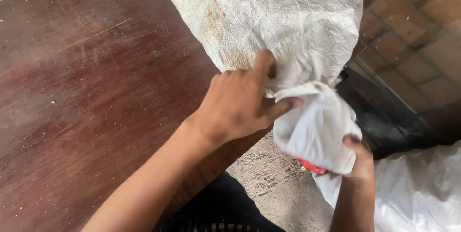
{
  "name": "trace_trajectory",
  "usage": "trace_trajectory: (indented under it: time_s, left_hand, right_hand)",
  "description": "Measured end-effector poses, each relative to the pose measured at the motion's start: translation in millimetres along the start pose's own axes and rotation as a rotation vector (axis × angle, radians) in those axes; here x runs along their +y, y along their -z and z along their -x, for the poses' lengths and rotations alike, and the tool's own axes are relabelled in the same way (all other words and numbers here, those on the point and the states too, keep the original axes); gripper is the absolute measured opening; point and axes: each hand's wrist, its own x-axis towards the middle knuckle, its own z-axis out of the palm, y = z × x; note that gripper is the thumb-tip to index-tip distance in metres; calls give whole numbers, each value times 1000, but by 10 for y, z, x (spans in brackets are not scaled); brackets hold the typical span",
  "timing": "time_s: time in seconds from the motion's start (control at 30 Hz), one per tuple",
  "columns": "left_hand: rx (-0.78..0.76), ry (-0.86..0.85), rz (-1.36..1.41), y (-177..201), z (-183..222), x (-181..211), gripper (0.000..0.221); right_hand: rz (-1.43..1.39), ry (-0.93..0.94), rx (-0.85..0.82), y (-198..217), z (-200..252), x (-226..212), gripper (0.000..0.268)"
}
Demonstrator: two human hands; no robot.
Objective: Folding a white woven plastic sack on a wooden table.
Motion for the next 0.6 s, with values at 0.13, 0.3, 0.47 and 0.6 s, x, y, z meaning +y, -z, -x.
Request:
trace_trajectory:
  time_s: [0.13, 0.3, 0.47, 0.6]
  left_hand:
    - [152, -197, -149, -153, 29, 8, 39]
    - [135, -184, -238, -114, 105, 121, 31]
    - [304, -182, -300, -93, 149, 114, 25]
    - [352, -225, -377, -155, 203, 178, 15]
  right_hand:
    - [-241, 11, -108, -1144, 200, -739, 68]
    - [-207, 189, -303, -1851, 228, -1113, 67]
    - [-166, 275, -283, -2213, 247, -1233, 61]
    - [-70, 459, -146, -2180, 64, -1140, 64]
